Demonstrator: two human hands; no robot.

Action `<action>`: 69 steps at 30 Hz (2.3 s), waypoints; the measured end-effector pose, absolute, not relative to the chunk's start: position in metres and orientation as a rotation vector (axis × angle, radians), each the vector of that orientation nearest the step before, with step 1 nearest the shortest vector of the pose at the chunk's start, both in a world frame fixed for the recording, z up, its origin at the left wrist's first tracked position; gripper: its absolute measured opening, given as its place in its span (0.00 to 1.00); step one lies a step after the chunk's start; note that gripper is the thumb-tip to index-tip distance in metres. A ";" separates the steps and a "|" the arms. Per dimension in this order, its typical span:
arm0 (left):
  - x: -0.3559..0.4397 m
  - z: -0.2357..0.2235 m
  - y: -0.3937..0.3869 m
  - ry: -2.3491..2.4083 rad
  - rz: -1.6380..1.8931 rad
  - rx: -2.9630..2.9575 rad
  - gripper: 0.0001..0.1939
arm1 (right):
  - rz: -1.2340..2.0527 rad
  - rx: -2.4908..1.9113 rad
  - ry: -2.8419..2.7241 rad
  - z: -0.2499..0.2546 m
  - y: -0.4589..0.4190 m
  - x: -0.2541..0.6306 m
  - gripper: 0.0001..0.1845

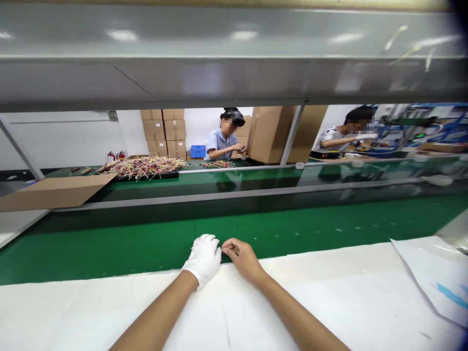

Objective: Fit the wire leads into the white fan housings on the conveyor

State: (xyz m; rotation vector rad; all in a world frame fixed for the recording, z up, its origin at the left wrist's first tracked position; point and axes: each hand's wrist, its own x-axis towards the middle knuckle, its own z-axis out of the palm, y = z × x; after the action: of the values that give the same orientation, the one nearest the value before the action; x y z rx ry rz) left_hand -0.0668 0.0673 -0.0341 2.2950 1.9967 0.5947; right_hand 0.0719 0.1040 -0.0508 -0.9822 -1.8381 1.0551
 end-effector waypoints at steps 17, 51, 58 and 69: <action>-0.067 -0.035 0.068 1.986 0.621 2.305 0.16 | 0.978 -0.924 -1.910 -0.046 0.098 0.071 0.05; -0.067 -0.029 0.064 1.896 0.613 2.284 0.17 | 1.045 -0.883 -1.908 -0.045 0.098 0.071 0.06; -0.068 -0.031 0.066 1.882 0.626 2.314 0.16 | 0.999 -0.874 -1.950 -0.044 0.097 0.070 0.06; -0.065 -0.025 0.063 1.896 0.595 2.304 0.15 | 0.946 -0.850 -2.001 -0.043 0.094 0.071 0.06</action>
State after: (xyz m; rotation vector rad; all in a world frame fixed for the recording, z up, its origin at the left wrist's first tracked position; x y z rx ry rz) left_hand -0.0647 0.0634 -0.0246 2.3039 1.8963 0.5954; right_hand 0.0712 0.0945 -0.0426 -0.8501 -2.0010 0.9461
